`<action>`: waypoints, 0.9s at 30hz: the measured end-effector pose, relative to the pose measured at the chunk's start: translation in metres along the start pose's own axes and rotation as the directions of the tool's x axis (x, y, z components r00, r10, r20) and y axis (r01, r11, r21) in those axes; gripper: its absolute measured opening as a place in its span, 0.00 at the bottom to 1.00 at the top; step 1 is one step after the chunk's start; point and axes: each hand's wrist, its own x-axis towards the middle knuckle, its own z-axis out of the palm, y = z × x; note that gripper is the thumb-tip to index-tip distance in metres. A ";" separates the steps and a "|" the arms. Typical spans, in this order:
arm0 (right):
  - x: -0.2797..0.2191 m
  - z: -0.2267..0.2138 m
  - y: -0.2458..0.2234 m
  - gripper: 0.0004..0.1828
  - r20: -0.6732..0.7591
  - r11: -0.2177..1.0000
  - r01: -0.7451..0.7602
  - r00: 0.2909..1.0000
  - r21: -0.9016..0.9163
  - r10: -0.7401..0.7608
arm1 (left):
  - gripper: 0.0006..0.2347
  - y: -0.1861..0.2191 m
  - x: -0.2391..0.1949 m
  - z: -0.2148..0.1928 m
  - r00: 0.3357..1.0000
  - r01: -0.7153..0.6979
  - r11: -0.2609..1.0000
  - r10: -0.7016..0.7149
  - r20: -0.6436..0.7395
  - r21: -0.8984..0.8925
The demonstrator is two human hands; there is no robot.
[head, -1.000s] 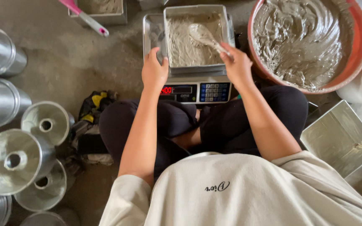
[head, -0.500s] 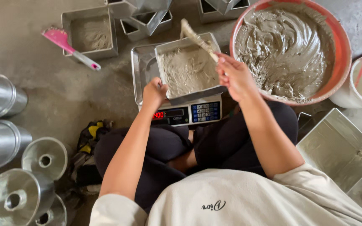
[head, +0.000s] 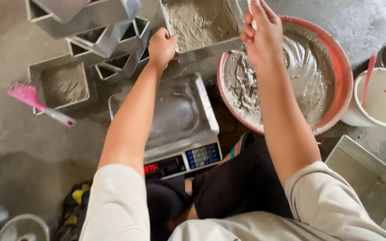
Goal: The person scoops a thick grey batter from a large bowl into a rectangular metal container placed on a digital scale. They use a spatula to level the batter and monitor the weight, repeating the process to fill multiple containers.
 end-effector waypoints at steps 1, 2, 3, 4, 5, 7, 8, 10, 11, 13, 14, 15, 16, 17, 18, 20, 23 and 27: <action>0.018 -0.004 0.007 0.08 0.008 1.000 0.019 1.000 0.004 -0.019 | 0.10 -0.009 0.027 0.016 0.986 -0.136 0.983 0.146 -0.078 0.121; 0.034 -0.009 0.013 0.07 -0.001 1.000 0.015 1.000 0.008 -0.015 | 0.11 -0.019 0.053 0.030 0.946 -0.255 0.934 0.294 -0.136 0.250; 0.049 -0.014 0.019 0.06 -0.011 1.000 0.011 1.000 0.013 -0.011 | 0.11 -0.029 0.076 0.042 0.880 -0.354 0.855 0.442 -0.173 0.380; 0.061 -0.018 0.023 0.05 -0.020 1.000 0.007 1.000 0.018 -0.007 | 0.11 -0.037 0.099 0.052 0.938 -0.263 0.925 0.311 -0.151 0.276; 0.070 -0.022 0.028 0.06 -0.019 1.000 0.015 1.000 0.014 -0.014 | 0.10 -0.042 0.123 0.059 0.978 -0.157 0.972 0.178 -0.112 0.173; 0.079 -0.031 0.035 0.06 -0.021 1.000 0.028 0.999 0.003 -0.027 | 0.09 -0.048 0.161 0.074 0.998 -0.052 0.997 0.054 -0.040 0.061; 0.082 -0.035 0.038 0.07 -0.014 1.000 0.023 1.000 0.002 -0.023 | 0.09 -0.050 0.177 0.076 0.998 -0.063 0.997 0.064 -0.023 0.046; 0.083 -0.042 0.043 0.08 -0.001 1.000 0.014 1.000 0.001 -0.014 | 0.08 -0.056 0.199 0.079 0.999 -0.050 0.996 0.050 0.015 0.067; 0.083 -0.046 0.045 0.09 -0.021 1.000 0.002 1.000 0.006 -0.002 | 0.08 -0.059 0.207 0.080 0.999 -0.028 0.994 0.024 0.035 0.103; 0.083 -0.055 0.047 0.11 -0.056 0.999 -0.026 0.998 0.019 0.027 | 0.08 -0.065 0.220 0.079 0.997 0.001 0.994 -0.009 0.078 0.110; 0.084 -0.059 0.047 0.09 -0.044 1.000 -0.017 0.999 -0.004 0.017 | 0.08 -0.066 0.227 0.076 0.995 0.011 0.997 -0.019 0.102 0.082; 0.083 -0.063 0.046 0.08 -0.031 1.000 -0.008 0.999 -0.027 0.007 | 0.08 -0.069 0.229 0.077 0.992 0.022 0.998 -0.029 0.125 0.054; 0.083 -0.066 0.045 0.08 -0.014 0.999 0.002 1.000 -0.046 -0.003 | 0.08 -0.072 0.229 0.077 0.992 0.045 0.997 -0.052 0.116 0.062; 0.080 -0.068 0.044 0.08 -0.007 1.000 0.010 1.000 -0.019 -0.010 | 0.09 -0.074 0.227 0.076 0.991 0.068 0.995 -0.075 0.107 0.069; 0.079 -0.069 0.042 0.07 0.002 1.000 0.025 1.000 0.006 -0.025 | 0.09 -0.073 0.228 0.076 0.991 0.084 0.994 -0.091 0.097 0.073; 0.076 -0.068 0.036 0.07 -0.003 0.999 0.019 1.000 0.030 -0.018 | 0.08 -0.069 0.222 0.071 0.993 0.065 0.997 -0.068 0.098 0.035; 0.065 -0.064 0.025 0.12 -0.035 1.000 -0.017 0.999 0.014 0.018 | 0.10 -0.049 0.209 0.068 0.996 0.063 0.992 -0.070 0.057 0.111; 0.026 -0.062 0.006 0.19 -0.095 0.998 -0.060 0.994 -0.005 0.059 | 0.19 -0.017 0.133 0.068 0.829 -0.309 0.868 0.446 -0.337 0.390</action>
